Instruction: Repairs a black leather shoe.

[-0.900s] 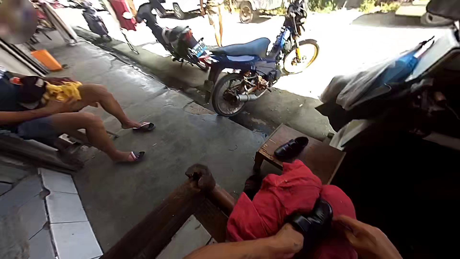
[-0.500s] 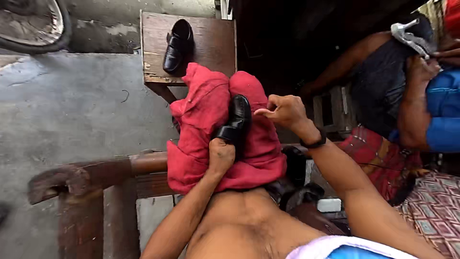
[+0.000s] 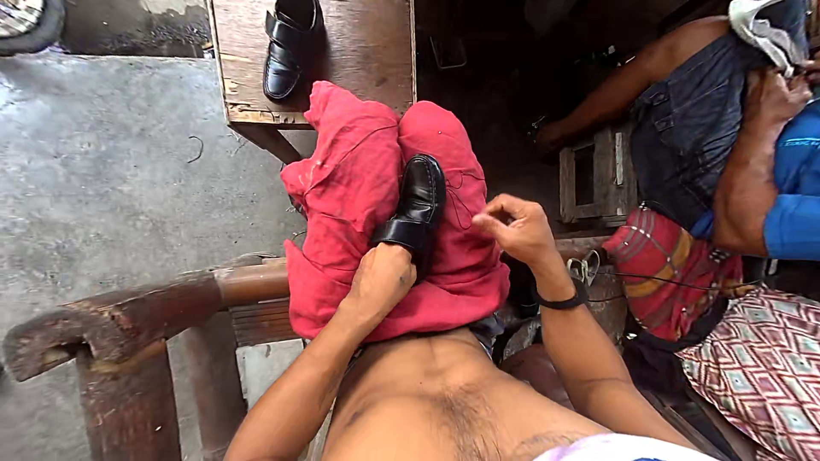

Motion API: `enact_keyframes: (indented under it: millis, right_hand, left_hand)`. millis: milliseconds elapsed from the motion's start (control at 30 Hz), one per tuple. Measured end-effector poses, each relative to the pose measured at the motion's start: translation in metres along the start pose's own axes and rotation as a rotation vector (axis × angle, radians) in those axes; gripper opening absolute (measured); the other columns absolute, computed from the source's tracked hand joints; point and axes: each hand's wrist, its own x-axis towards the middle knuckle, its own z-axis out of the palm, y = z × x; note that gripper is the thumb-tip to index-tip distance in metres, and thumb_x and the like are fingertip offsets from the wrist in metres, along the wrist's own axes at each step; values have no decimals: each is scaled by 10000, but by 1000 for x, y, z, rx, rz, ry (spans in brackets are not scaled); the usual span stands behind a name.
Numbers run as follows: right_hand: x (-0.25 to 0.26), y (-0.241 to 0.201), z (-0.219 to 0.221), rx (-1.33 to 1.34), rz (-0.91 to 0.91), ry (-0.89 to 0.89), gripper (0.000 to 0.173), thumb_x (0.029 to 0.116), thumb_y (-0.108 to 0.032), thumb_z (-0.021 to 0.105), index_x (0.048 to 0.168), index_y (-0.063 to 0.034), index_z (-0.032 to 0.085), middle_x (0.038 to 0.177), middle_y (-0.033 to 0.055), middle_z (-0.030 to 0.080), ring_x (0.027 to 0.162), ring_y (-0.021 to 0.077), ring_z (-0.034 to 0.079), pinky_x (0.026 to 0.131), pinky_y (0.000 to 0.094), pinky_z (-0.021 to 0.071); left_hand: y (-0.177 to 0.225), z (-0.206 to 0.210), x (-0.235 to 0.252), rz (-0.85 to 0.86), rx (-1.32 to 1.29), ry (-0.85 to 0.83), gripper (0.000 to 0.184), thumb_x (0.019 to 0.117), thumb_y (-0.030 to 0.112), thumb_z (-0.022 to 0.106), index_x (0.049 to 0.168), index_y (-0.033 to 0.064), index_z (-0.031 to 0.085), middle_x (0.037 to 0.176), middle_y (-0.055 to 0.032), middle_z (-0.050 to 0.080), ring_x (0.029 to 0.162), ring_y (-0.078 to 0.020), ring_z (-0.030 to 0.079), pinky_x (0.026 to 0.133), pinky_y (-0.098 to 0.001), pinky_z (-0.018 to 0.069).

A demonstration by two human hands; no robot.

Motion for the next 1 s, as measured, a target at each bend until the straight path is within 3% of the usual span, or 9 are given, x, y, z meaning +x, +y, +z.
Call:
enact_keyframes:
  millis: [133, 367, 467, 533, 600, 700, 833, 933, 1000]
  right_hand:
    - [22, -19, 23, -205, -86, 171, 178, 979, -150, 700, 1143, -106, 752, 1001, 66, 644, 844, 130, 640, 731, 299, 562]
    - [38, -26, 6, -396, 13, 245, 140, 1043, -148, 559, 1097, -95, 677, 1244, 132, 562, 1035, 208, 626, 781, 359, 565]
    - [32, -27, -13, -19, 39, 235, 123, 1045, -107, 478, 1060, -89, 598, 1059, 31, 598, 645, 73, 574, 514, 219, 517]
    - [19, -33, -17, 383, 92, -165, 102, 1045, -155, 470, 1050, -120, 566, 807, -2, 656, 522, 76, 568, 464, 247, 500]
    - [14, -33, -27, 164, 159, -546, 216, 1044, -234, 549, 940, -90, 673, 676, -33, 628, 541, 64, 563, 508, 257, 491]
    - [17, -30, -41, -473, 384, -309, 576, 1044, -579, 461, 781, -123, 693, 607, 81, 565, 545, 260, 572, 512, 542, 470]
    - [35, -42, -37, -296, 252, 71, 408, 1069, -476, 498, 884, -128, 602, 574, 19, 546, 408, 143, 488, 373, 323, 416]
    - [43, -41, -50, -126, 295, -35, 302, 1098, -392, 434, 1074, -105, 523, 636, 25, 604, 444, 119, 565, 418, 281, 505]
    - [44, -31, -55, -292, 369, -170, 370, 1097, -379, 429, 952, -88, 606, 658, 34, 664, 486, 151, 588, 460, 357, 501]
  left_hand:
    - [0, -1, 2, 32, 17, -1, 174, 946, 117, 590, 859, 3, 687, 811, -196, 687, 801, -400, 703, 674, -581, 553]
    - [0, -2, 8, 33, 19, -32, 175, 948, 117, 589, 854, 9, 690, 814, -195, 690, 810, -400, 706, 681, -578, 552]
    - [-4, 1, 9, 63, 5, 9, 165, 937, 117, 597, 841, 15, 684, 785, -186, 682, 778, -392, 705, 651, -570, 553]
    - [-8, 0, 10, 66, -7, -1, 165, 939, 115, 591, 841, 11, 675, 786, -190, 678, 777, -393, 701, 654, -569, 547]
    - [-12, -1, 11, 83, -22, -6, 174, 939, 115, 594, 827, 7, 673, 780, -192, 677, 775, -398, 701, 654, -571, 546]
    - [-13, -1, 12, 86, -24, -34, 209, 948, 131, 593, 797, 9, 671, 779, -188, 679, 788, -391, 703, 662, -575, 544]
    - [-16, 3, 12, 92, -61, -4, 196, 948, 150, 596, 826, 23, 683, 786, -178, 683, 784, -382, 703, 656, -566, 547]
    - [-18, 0, 12, 76, -78, -26, 208, 965, 150, 575, 858, 16, 693, 825, -189, 695, 821, -392, 708, 684, -572, 550]
    - [-20, -3, 12, 80, -77, -37, 223, 970, 149, 567, 834, 13, 680, 803, -189, 684, 806, -392, 704, 668, -569, 543]
